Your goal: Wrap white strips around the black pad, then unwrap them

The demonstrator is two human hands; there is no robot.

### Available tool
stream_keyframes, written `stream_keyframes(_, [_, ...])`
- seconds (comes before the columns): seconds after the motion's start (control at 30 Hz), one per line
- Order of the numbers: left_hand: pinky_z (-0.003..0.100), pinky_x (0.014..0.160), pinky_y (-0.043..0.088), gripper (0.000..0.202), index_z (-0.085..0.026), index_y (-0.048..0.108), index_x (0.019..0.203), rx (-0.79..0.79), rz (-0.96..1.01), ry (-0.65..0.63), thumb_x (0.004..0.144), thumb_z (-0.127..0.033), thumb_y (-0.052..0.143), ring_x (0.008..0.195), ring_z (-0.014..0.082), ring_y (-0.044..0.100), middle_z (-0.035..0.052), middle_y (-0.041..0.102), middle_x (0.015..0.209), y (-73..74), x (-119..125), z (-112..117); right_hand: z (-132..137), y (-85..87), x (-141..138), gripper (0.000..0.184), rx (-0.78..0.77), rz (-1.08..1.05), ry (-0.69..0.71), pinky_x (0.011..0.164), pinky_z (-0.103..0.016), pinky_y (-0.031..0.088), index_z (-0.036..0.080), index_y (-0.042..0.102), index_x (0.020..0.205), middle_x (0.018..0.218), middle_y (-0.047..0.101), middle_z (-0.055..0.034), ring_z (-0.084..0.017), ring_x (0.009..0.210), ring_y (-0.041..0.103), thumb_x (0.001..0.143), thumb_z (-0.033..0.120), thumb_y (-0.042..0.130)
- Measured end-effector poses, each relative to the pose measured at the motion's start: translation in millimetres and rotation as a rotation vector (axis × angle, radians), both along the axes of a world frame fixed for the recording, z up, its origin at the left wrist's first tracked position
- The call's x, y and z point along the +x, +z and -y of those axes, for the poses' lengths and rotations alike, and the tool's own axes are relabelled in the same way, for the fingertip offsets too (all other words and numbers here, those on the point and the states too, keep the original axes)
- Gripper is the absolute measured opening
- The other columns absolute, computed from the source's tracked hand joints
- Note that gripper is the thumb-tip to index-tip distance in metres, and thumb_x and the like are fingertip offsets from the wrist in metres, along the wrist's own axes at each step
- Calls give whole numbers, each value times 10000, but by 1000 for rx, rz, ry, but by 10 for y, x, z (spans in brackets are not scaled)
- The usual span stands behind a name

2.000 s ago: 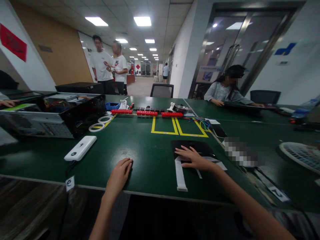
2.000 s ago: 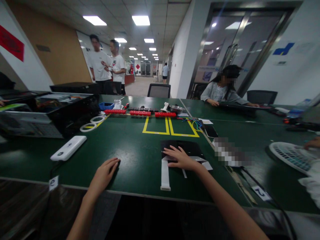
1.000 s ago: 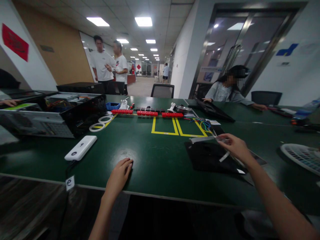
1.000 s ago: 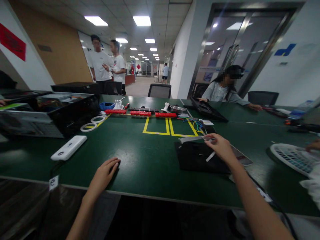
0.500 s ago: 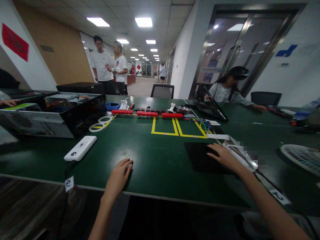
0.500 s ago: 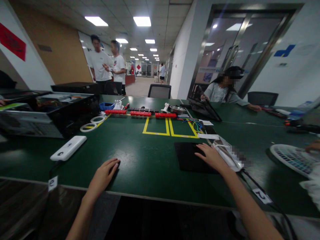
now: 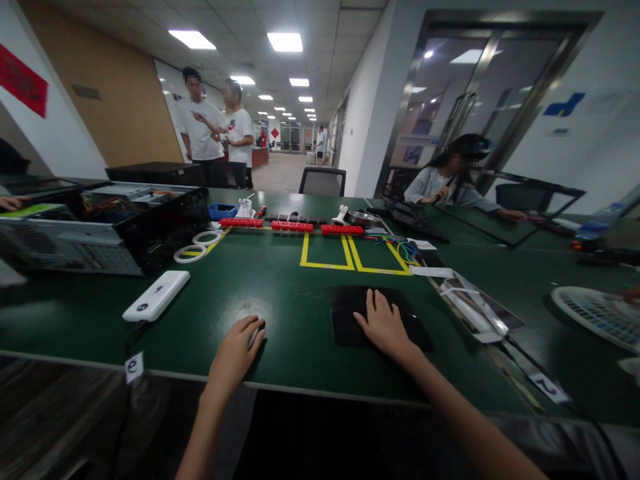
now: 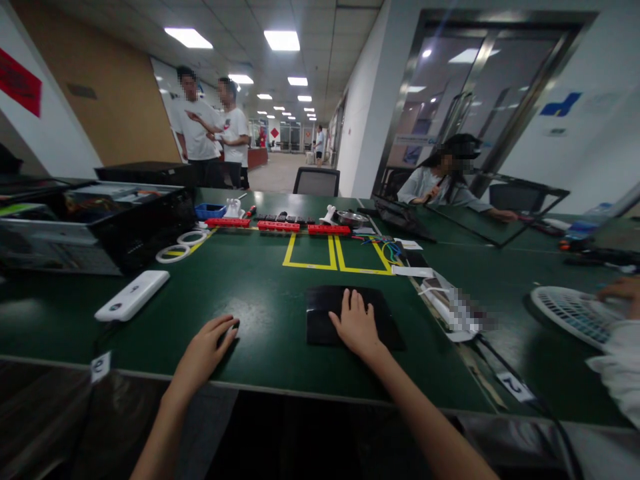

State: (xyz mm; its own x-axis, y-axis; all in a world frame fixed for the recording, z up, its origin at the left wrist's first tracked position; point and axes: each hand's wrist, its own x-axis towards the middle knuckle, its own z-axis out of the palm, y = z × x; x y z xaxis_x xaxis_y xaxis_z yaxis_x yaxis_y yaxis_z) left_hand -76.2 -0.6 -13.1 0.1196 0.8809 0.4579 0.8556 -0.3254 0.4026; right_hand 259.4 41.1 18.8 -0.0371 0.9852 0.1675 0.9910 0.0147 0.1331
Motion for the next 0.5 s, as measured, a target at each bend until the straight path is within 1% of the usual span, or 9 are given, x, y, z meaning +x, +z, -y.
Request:
stream_keyframes(0.1, [422,998,404,342,-199,636,1132,-7,-39,-38,882,-377,484,1142,248,532,83,633,1176,28,7,20,106,30,-391,690,18,-19,0,998,-518,277,-1,265,1409,1424,314,-268,-339,1306,291,906,470,286])
stream_keyframes(0.17, [443,1009,383,380,-226,609,1180,-11,-67,-79,866,-414,508,1170,254,505,71,626,1199,46,10,30,159,35,-597,689,47,-43,12,972,-529,298,-5,281,1400,1397,347,-284,-352,1279,326,902,471,308])
stream_keyframes(0.33, [512,1041,295,499,-306,510,1291,-24,-150,-168,826,-483,554,1238,278,438,57,565,1296,95,15,62,211,-17,-942,683,197,-128,146,833,-600,376,58,290,1407,1294,472,-288,-386,1149,455,892,507,296])
stream_keyframes(0.4, [523,1046,274,540,-324,490,1306,-36,-174,-202,805,-508,573,1249,282,426,58,550,1315,112,13,73,224,-25,-1049,688,184,-134,165,805,-622,378,40,291,1403,1290,467,-304,-410,1127,465,890,499,294])
stream_keyframes(0.5, [532,1048,261,564,-354,488,1301,-60,-193,-252,778,-534,592,1242,279,436,56,540,1326,125,6,80,256,5,-1190,671,98,-147,155,821,-662,345,32,261,1415,1317,439,-302,-432,1160,436,900,462,266])
